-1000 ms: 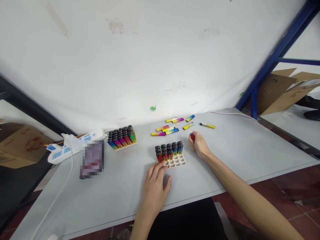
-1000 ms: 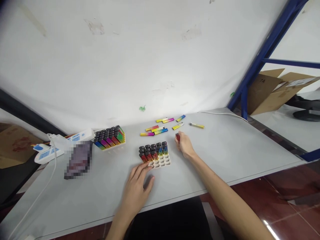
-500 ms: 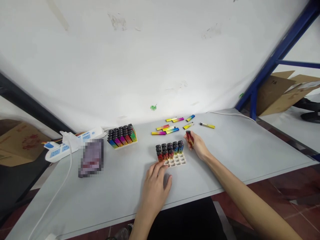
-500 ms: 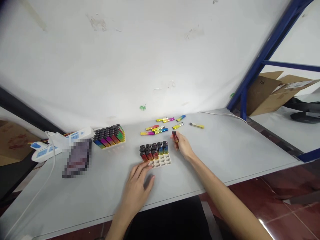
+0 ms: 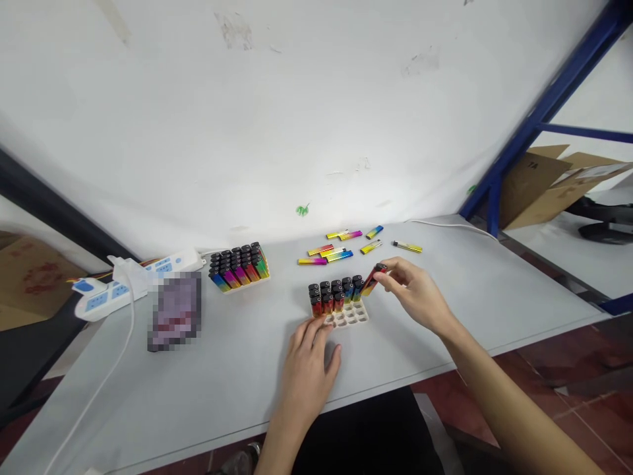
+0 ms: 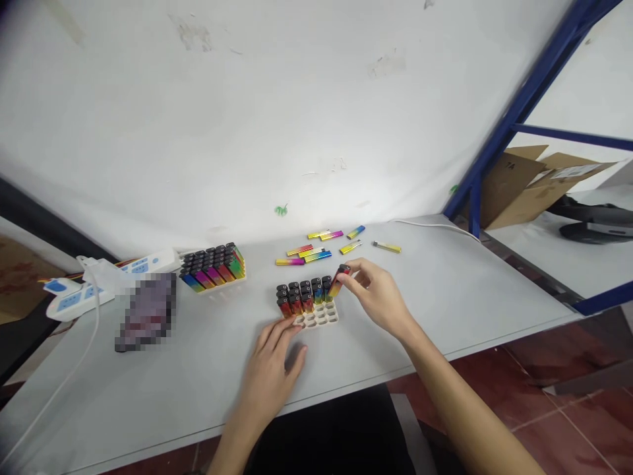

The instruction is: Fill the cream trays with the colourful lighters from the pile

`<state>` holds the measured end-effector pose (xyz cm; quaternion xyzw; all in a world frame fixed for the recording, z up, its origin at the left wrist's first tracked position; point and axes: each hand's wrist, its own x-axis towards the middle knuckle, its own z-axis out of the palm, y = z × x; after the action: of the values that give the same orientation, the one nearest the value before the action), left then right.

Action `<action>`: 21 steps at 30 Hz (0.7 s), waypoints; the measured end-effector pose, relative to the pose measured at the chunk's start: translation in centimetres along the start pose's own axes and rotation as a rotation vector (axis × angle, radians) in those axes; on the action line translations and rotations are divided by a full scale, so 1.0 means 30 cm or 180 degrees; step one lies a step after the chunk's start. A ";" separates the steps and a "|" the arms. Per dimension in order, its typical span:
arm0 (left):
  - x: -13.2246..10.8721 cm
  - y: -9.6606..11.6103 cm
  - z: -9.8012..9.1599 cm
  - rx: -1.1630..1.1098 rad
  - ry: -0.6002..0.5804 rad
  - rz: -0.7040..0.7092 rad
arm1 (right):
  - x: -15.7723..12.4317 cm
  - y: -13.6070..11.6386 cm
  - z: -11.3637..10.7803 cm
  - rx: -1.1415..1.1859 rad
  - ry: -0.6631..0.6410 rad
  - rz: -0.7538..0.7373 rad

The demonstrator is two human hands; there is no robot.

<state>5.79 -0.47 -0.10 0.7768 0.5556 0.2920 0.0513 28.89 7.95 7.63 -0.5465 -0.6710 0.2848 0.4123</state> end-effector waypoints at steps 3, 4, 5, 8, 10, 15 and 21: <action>0.000 0.002 -0.002 0.0006 -0.0017 -0.0005 | -0.019 -0.032 0.026 -0.0333 -0.0077 -0.0208; -0.001 0.002 -0.002 0.0016 -0.0031 -0.0006 | -0.024 -0.035 0.040 -0.0454 -0.0149 -0.0257; -0.001 0.002 -0.003 0.0026 -0.0044 -0.0004 | -0.028 -0.035 0.054 -0.0583 -0.0225 -0.0295; -0.003 0.001 -0.002 0.0041 -0.0068 0.0006 | -0.037 -0.021 0.092 -0.0958 -0.0387 -0.0381; -0.004 0.000 0.000 0.0039 -0.0067 0.0009 | -0.043 -0.010 0.108 -0.1183 -0.0438 -0.0401; -0.004 0.000 0.003 0.0013 -0.0076 0.0000 | -0.061 -0.004 0.125 -0.1533 -0.0509 -0.0305; -0.003 0.001 -0.001 0.0017 -0.0086 0.0011 | -0.052 -0.033 0.113 -0.1303 -0.0195 -0.0131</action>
<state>5.77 -0.56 -0.10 0.7817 0.5543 0.2801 0.0562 25.56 6.45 6.38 -0.5961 -0.7381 0.1505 0.2778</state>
